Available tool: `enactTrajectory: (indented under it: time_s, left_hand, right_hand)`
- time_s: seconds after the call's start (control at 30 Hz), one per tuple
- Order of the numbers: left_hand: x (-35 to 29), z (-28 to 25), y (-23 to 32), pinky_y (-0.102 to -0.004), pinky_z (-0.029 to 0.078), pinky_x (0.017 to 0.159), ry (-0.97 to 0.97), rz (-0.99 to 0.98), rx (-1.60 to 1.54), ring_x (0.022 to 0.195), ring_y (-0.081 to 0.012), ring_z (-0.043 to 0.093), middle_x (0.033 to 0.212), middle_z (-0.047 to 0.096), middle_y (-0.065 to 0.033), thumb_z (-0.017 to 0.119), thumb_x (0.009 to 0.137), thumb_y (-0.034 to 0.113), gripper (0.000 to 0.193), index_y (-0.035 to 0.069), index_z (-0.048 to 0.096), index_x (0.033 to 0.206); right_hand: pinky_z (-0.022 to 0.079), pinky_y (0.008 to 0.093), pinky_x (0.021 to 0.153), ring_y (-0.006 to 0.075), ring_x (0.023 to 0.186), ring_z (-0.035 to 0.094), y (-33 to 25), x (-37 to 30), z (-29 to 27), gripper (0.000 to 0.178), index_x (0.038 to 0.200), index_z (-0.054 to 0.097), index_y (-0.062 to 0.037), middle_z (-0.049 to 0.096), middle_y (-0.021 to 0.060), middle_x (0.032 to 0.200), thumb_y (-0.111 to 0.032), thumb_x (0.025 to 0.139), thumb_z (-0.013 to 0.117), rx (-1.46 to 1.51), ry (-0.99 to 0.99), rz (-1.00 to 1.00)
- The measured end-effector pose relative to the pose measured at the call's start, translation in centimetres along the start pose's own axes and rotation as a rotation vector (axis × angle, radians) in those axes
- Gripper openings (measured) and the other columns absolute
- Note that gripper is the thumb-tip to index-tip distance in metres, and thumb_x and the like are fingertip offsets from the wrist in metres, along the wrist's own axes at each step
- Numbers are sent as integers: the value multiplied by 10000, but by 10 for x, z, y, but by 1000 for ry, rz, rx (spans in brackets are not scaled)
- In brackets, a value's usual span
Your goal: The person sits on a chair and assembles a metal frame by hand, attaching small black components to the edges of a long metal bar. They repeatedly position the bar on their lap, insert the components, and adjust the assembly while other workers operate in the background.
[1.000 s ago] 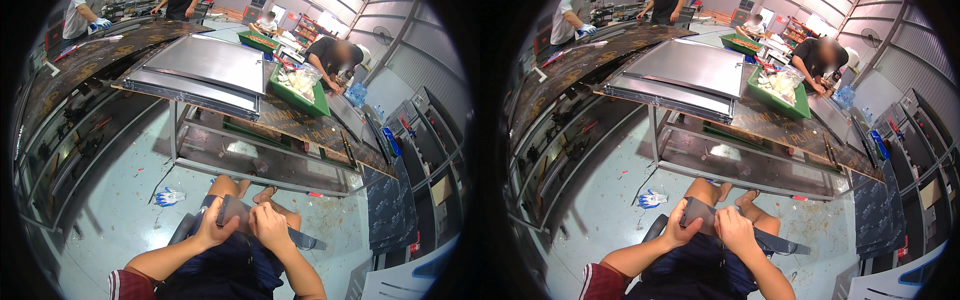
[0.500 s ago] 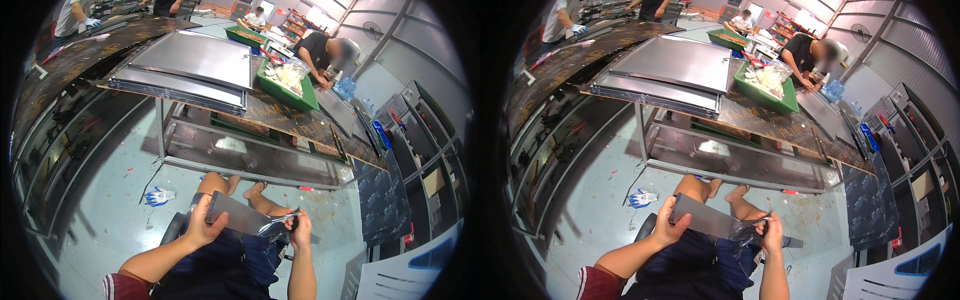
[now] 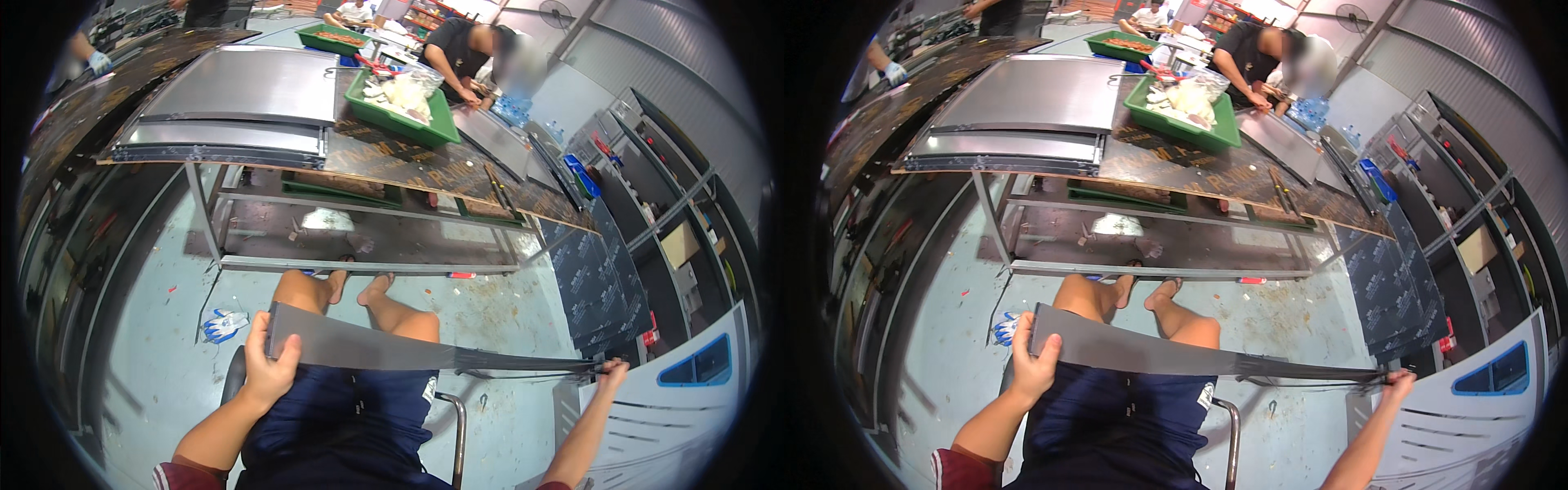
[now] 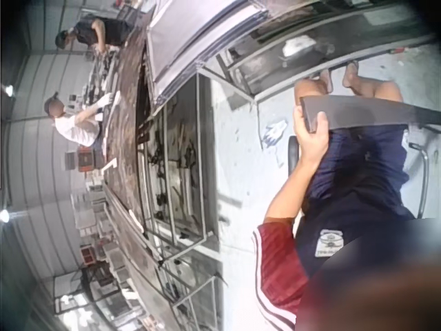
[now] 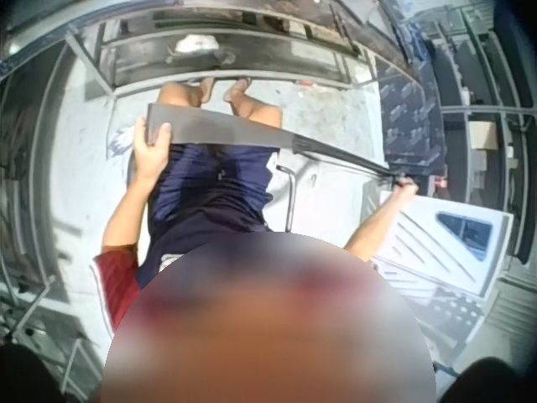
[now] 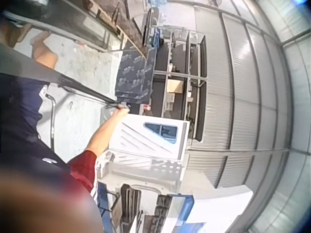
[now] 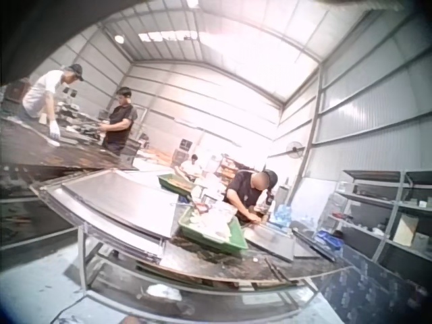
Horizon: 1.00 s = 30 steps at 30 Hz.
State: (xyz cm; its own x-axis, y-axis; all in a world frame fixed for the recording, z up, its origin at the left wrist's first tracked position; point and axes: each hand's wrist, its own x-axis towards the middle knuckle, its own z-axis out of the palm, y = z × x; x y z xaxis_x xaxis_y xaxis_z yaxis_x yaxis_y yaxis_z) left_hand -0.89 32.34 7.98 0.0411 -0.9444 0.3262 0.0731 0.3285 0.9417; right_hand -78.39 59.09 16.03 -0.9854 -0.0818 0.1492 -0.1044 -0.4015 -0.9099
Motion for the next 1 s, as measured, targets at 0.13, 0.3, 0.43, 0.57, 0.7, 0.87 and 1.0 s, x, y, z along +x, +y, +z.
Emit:
enactTrajectory:
  time_s: [0.13,0.3,0.43,0.57,0.7,0.87,1.0]
  left_hand:
    - [1,0,-4,-281,449,793,54,-69,-4,867,-113,514,925,557,-33,672,919,145,240,34,497,1041]
    - [12,1,-11,-271,436,830,-6,-15,-4,905,-119,526,948,570,-28,674,929,176,250,25,534,1071]
    - [19,1,-6,-285,439,874,197,-57,-126,939,-135,557,1000,606,-45,662,932,174,238,14,582,1089]
    - [60,-68,37,-332,467,942,127,37,-142,1043,-168,606,1091,643,-60,634,975,335,398,7,623,1200]
    - [106,-186,80,-375,482,966,414,-73,-393,1085,-229,631,1160,658,-100,569,1008,392,455,11,630,1250]
    - [156,-357,129,-378,534,902,687,106,66,1056,-224,652,1175,663,-112,629,973,391,464,25,620,1258]
    - [177,-481,119,-395,519,931,813,12,327,1088,-245,638,1204,651,-132,645,958,407,514,15,600,1288]
  right_hand:
    - [307,272,439,120,474,346,-112,81,-64,197,821,495,-32,395,3,603,-161,961,444,70,322,-272]
    - [351,245,475,97,531,418,-78,0,-8,230,873,522,-74,469,7,644,-258,1001,575,-195,-72,-388]
    - [505,400,734,267,809,597,42,-157,51,572,1285,539,-42,599,135,949,-320,841,770,-1214,-654,-558]
    - [478,458,981,388,1113,602,137,-228,84,809,1400,501,-49,634,217,1217,-372,741,842,-1258,-1063,-402]
    - [383,504,1106,440,1283,498,192,-242,93,995,1479,435,-42,517,246,1431,-494,693,843,-1444,-1420,-271]
    - [349,510,1141,486,1339,438,225,-287,114,1222,1550,314,-3,436,313,1490,-742,679,748,-1342,-1516,-44]
    - [358,502,1134,512,1340,440,213,-324,151,1250,1480,428,38,437,413,1418,-890,670,639,-1145,-1542,181]
